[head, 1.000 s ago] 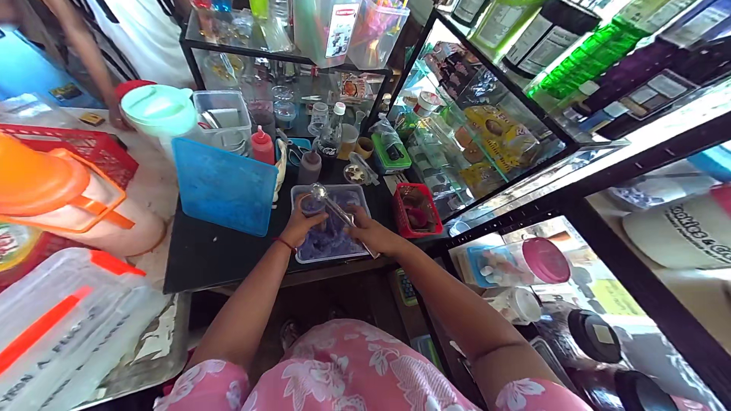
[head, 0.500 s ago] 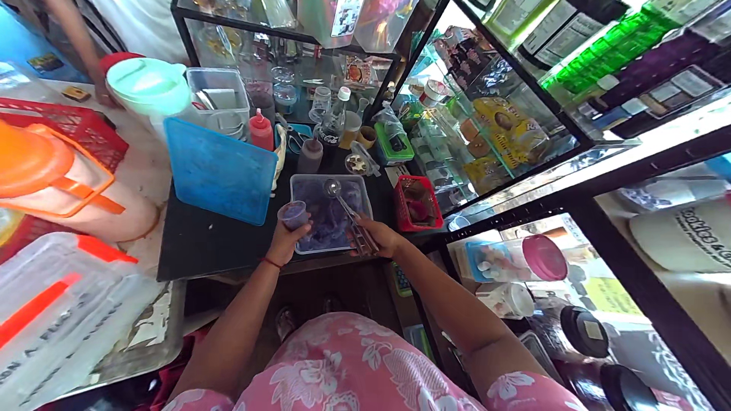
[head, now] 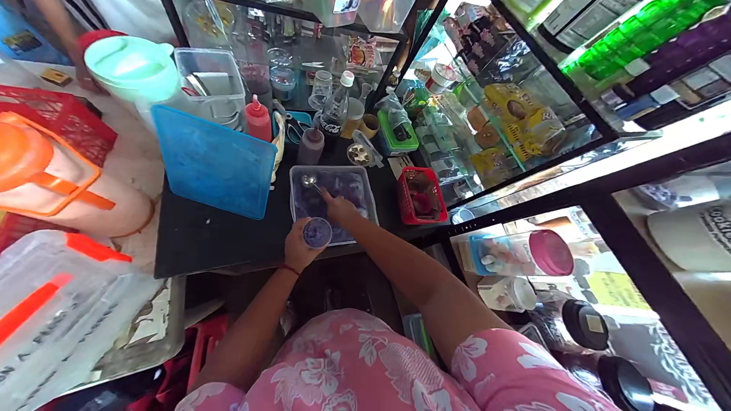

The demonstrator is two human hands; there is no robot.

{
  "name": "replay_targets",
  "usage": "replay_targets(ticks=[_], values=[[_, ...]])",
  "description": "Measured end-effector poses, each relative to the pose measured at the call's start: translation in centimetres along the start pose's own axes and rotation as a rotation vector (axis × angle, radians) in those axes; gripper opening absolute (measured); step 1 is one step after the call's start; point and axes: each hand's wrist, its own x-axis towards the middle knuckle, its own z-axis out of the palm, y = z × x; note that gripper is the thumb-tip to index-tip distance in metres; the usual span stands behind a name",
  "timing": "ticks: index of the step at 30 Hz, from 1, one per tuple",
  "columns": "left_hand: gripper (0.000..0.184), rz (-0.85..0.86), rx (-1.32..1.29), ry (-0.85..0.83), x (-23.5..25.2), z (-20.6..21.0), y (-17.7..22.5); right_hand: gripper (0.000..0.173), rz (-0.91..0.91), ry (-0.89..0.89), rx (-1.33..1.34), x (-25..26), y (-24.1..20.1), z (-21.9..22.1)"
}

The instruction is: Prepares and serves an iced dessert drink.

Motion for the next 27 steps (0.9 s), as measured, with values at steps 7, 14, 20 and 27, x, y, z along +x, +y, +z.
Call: replay_targets(ticks=[7, 14, 20, 27], values=[[0.067, 0.067, 0.114, 0.062, 0.4, 1.0, -0.7, 0.079, -0.115, -0.140, -0.080, -2.4, 0.3, 0.7], [0.070, 0.083, 0.036, 0.084, 0.3, 0.6, -0.5, 0.071, -0.070, -0.044, -0.015, -2.1, 0.0, -2.8], [0.069, 0.101, 0.078, 0.121, 0.4, 1.0, -0.9, 0.076, -0.049, -0.094, -0.022, -1.0, -1.5, -1.0], [0.069, 0.053, 0.070, 0.133, 0.2, 1.1, -0.8, 0.091, -0.116, -0.230, 0.007, -1.6, -0.5, -0.7]])
